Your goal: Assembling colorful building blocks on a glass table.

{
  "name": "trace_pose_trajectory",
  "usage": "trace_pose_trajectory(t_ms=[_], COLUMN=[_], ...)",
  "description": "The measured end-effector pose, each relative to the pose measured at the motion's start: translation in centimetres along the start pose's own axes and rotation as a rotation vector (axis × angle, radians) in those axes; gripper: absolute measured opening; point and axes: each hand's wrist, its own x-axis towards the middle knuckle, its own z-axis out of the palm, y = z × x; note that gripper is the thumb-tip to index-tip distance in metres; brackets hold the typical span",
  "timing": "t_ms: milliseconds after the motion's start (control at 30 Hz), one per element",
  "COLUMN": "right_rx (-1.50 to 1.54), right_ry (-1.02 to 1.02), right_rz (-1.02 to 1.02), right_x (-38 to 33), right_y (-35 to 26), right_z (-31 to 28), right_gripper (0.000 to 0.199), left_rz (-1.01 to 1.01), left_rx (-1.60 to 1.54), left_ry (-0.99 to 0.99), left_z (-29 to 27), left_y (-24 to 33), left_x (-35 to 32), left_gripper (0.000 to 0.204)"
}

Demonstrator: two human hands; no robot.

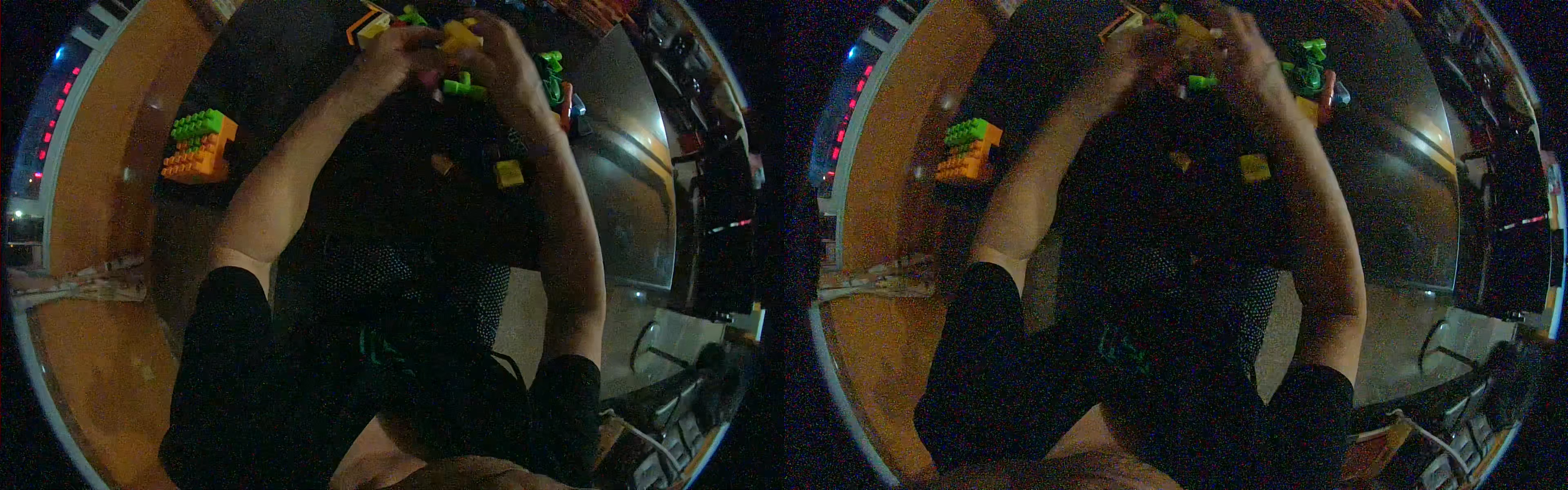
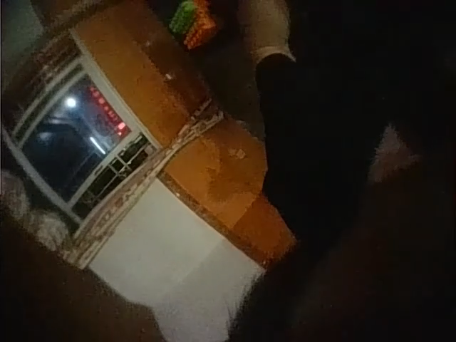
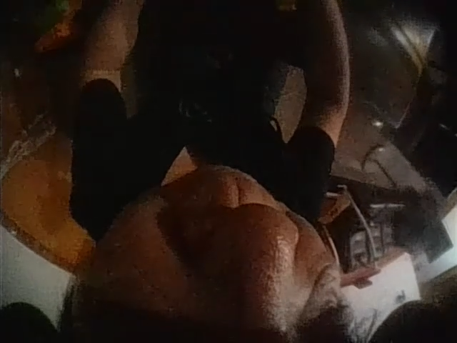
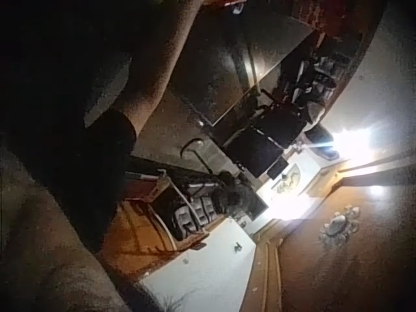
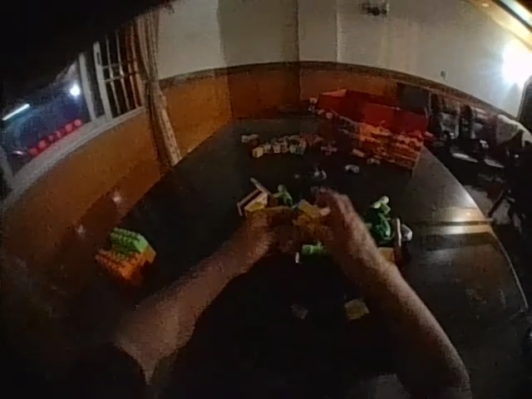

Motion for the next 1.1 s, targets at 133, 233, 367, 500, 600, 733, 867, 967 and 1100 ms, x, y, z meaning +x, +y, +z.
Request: trace_pose_trajectory(t_ms=[133, 233, 367, 500, 600, 733, 867, 967, 1100], right_rx=[-0.267, -0.581, -0.712, -1.486, -1.13, -1.102, -1.32, -1.157, -1.034], right_ry=[0.122, 0.042, 0.107, -0.07, -0.248, -0.161, 0.062, -0.126, -0.049], right_rz=[0.041, 0.168, 0.523, -0.366, 0.055, 0.226, 0.11, 0.019, 0.098], right_x=[1.0, -1.4, -2.1, -1.1, -0.4, -1.1, -2.3, -1.9, -1.4], right_y=[5.4, 12.4, 18.6, 19.4, 15.8, 12.5, 13.7, 13.0, 13.0], right_z=[-9.7, -17.6, -17.6, -16.5, -13.5, -12.6, -12.8, -13.6, -13.5], right_gripper=[0.038, 0.038, 0.046, 0.051, 0.051, 0.053, 0.048, 0.041, 0.038], left_rz=[-0.137, -0.017, 0.044, 0.032, 0.011, 0.189, 0.131, 0.184, 0.235], left_rx=[-0.189, -0.6, -0.568, -0.525, -0.619, -0.387, -0.418, -0.362, -0.263], left_ry=[0.136, 0.104, 0.179, 0.106, 0.039, -0.011, -0.005, -0.045, -0.107], left_z=[-0.6, -1.2, -0.7, -0.5, -1.6, -1.2, -0.7, -0.4, -0.4], left_y=[1.7, 1.0, 0.6, 0.5, -0.6, -0.2, -0.1, 0.4, 0.9], left_x=[-0.2, 0.6, 0.7, 1.0, 0.5, 0.6, 0.5, 0.3, 0.0], left_gripper=[0.027, 0.016, 0.014, 0.016, 0.023, 0.027, 0.036, 0.04, 0.042])
